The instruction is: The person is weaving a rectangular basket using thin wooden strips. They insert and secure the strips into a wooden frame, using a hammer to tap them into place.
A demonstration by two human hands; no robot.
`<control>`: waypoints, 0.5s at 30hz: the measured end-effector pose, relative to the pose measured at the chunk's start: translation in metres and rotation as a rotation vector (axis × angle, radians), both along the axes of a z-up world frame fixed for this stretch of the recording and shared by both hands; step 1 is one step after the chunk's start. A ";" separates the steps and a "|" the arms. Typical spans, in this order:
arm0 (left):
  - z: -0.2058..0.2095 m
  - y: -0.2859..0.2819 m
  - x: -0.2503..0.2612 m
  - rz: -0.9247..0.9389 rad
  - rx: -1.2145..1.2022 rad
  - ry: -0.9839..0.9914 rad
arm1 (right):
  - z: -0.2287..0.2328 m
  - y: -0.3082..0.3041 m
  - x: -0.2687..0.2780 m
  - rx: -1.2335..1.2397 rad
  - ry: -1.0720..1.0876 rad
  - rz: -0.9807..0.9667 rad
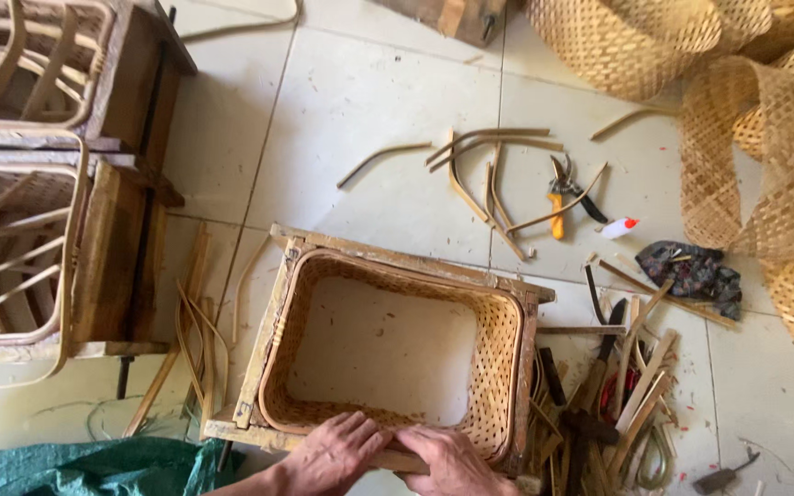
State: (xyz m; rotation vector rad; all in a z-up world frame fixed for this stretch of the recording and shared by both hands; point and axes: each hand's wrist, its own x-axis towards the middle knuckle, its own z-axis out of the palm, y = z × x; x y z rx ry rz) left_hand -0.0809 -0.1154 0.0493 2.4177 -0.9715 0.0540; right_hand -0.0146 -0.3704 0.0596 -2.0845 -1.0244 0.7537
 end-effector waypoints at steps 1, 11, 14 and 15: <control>-0.003 -0.001 0.000 -0.007 -0.005 0.003 | -0.005 -0.001 -0.001 -0.040 0.047 -0.002; -0.156 0.003 0.007 -0.015 0.095 -0.433 | -0.121 -0.035 0.024 -0.038 -0.207 0.281; -0.174 0.006 0.024 0.109 0.052 -0.562 | -0.080 -0.030 0.064 -0.054 -0.300 0.168; -0.168 0.018 0.030 0.141 0.115 -0.543 | -0.048 -0.027 0.086 -0.060 -0.344 0.083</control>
